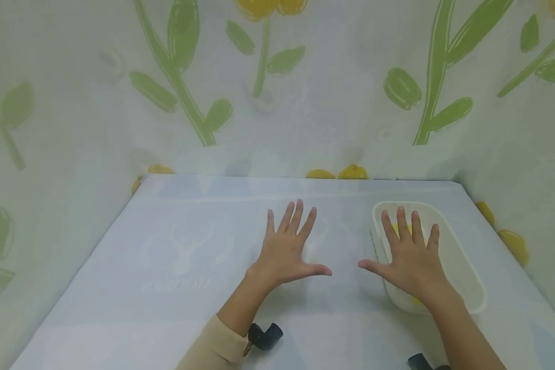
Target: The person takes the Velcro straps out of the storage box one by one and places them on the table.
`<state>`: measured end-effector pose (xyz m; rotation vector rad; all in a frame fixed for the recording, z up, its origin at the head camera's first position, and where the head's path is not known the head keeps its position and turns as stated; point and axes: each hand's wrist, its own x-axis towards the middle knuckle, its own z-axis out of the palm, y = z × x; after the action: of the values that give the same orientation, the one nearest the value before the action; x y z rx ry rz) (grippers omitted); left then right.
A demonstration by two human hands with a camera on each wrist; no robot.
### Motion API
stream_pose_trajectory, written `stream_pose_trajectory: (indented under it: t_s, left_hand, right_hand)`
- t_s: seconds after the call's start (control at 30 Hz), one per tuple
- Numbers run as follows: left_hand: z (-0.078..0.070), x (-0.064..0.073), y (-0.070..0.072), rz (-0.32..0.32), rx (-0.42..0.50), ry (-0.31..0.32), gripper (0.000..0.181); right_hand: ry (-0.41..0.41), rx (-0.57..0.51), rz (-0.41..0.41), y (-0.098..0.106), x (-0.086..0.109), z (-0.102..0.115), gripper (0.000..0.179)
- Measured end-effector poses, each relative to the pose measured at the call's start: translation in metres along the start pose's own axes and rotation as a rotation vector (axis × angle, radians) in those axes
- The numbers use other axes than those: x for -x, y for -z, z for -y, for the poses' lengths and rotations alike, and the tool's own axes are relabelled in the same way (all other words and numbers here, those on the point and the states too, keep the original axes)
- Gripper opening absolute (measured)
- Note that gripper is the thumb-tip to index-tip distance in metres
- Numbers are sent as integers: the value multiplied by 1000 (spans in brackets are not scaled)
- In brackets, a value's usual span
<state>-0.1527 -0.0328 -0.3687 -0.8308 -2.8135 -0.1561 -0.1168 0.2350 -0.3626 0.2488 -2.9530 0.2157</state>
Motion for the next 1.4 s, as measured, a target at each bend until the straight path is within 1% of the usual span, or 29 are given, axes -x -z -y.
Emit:
stream_pose_trajectory:
  t_s: [0.2,0.3,0.4,0.6,0.83,0.9,1.03,1.1,1.27,1.33,1.4]
  left_hand:
    - [-11,-9,-1,17,-11,-21,117]
    - [-19,-15,-2,13,-23,-39,117]
    - [-27,-22,0,14,-32,-54,117]
    - [-37,-32,1,23,-23,-73,117]
    - [-47,-41,1,42,-22,-87,118]
    - [-50,-44,1,63,2,-93,117]
    - [-58,-48,-1,122,51,-107,114]
    - [-62,-49,-3,145,79,-112,113]
    - [-69,-52,-6,191,175,-111,114]
    - [-70,-53,-7,206,222,-107,114]
    - [-72,-55,-9,216,275,-106,114]
  right_hand:
    - [-12,0,-13,7,5,-13,112]
    - [-23,6,-12,10,7,-20,113]
    - [-35,10,2,15,11,-29,115]
    - [-48,5,47,27,17,-49,116]
    - [-40,-3,65,30,27,-70,120]
    - [-48,-9,76,29,29,-75,121]
    - [-63,-28,104,24,35,-84,123]
    - [-64,-34,99,23,38,-89,121]
    - [-42,-51,57,20,43,-105,118]
    - [-29,-89,53,19,45,-113,116]
    - [-11,-177,57,18,48,-120,112]
